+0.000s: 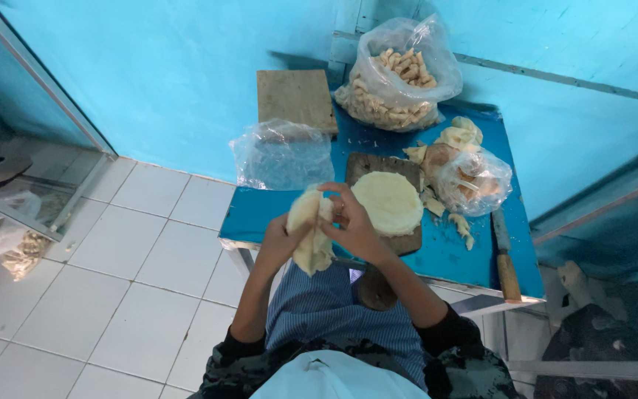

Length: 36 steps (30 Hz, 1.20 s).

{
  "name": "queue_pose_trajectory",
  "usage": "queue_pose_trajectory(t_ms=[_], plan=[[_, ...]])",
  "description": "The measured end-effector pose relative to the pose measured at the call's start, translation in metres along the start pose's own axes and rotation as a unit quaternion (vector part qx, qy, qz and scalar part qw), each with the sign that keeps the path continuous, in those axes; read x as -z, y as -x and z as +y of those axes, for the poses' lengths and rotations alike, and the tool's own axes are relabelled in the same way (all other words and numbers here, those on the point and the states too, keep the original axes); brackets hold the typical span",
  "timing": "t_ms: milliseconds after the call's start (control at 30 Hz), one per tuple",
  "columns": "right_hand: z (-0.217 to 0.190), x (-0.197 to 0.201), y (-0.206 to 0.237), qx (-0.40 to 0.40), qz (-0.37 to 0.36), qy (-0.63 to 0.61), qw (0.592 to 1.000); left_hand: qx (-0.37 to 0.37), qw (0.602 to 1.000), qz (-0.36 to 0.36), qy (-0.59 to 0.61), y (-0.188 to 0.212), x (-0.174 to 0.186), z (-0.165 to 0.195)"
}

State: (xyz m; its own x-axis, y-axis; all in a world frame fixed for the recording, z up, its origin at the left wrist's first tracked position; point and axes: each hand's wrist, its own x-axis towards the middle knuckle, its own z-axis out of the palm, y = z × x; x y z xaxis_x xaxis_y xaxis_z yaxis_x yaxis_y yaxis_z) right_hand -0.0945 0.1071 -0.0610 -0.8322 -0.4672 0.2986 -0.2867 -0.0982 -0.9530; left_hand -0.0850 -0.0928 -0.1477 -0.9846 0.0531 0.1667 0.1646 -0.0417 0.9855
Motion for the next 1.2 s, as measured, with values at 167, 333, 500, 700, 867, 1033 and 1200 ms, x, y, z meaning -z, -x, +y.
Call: queue_pose_trajectory(t_ms=[167,333,500,700,867,1033,1200], plan=[[0.01,0.022,0.004,-0.006,0.063,-0.065,0.996,0.01,0.965,0.115,0.237,0.0,0.016,-0.018],[0.014,0.057,0.012,-0.07,0.115,-0.167,0.977,0.059,0.905,0.159,0.39,0.016,0.055,0.001],[0.006,0.076,0.019,-0.044,0.102,-0.169,0.979,0.018,0.884,0.168,0.437,0.023,0.073,0.036],[-0.005,0.086,0.018,-0.038,0.142,-0.174,0.974,-0.059,0.873,0.221,0.43,0.033,0.07,0.067],[-0.014,0.097,0.032,0.038,0.183,-0.193,0.963,-0.109,0.844,0.293,0.435,0.032,0.05,0.073],[-0.029,0.1,0.054,0.071,0.222,-0.194,0.953,-0.227,0.804,0.372,0.405,0.019,0.018,0.061],[-0.048,0.098,0.076,0.13,0.245,-0.204,0.939,-0.251,0.786,0.396,0.404,0.009,0.001,0.062]])
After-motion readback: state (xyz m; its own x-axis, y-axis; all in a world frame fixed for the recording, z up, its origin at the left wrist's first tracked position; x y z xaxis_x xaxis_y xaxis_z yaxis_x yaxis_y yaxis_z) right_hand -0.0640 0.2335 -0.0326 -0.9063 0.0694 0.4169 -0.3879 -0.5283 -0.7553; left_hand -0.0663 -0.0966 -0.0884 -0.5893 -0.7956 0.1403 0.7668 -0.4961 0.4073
